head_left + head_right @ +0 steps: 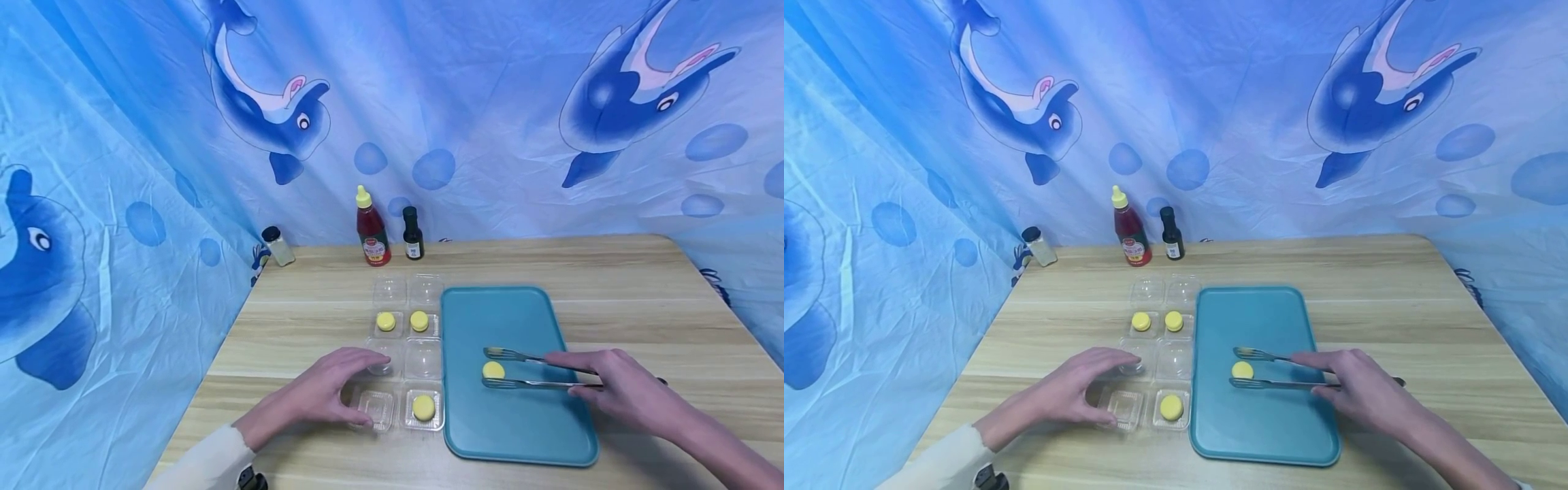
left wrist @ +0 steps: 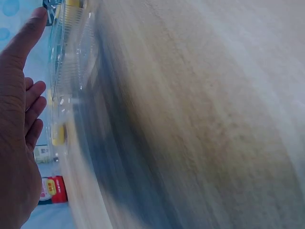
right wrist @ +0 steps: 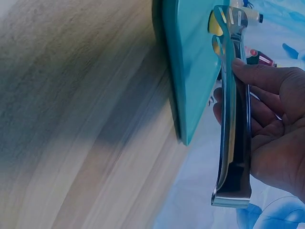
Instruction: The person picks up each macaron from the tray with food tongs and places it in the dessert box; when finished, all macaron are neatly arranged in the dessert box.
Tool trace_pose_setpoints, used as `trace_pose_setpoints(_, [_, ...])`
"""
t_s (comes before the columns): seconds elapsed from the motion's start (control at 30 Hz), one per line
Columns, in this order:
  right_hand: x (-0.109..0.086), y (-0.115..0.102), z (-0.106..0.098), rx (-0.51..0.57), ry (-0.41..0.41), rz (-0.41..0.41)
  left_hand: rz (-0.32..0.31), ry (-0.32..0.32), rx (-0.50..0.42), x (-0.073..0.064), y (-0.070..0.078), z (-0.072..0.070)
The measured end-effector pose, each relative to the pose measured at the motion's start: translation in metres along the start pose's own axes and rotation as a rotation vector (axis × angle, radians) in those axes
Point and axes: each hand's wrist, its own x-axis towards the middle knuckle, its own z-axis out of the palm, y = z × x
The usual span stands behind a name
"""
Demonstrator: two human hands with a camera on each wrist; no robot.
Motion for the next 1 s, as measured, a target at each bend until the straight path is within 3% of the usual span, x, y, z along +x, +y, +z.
trace_pose_setpoints(0.4, [0.0017, 0.0031, 0.0009, 0.013, -0.043, 0.050, 0.035, 0.001, 0.031, -0.0079, 0.0014, 0.0019])
trace_pose_setpoints(1.0, [0.0003, 0.0057, 0.0026, 0.064, -0.033, 0.022, 0.063, -0.001, 0.059, -0.0081, 0.0006, 0.0078])
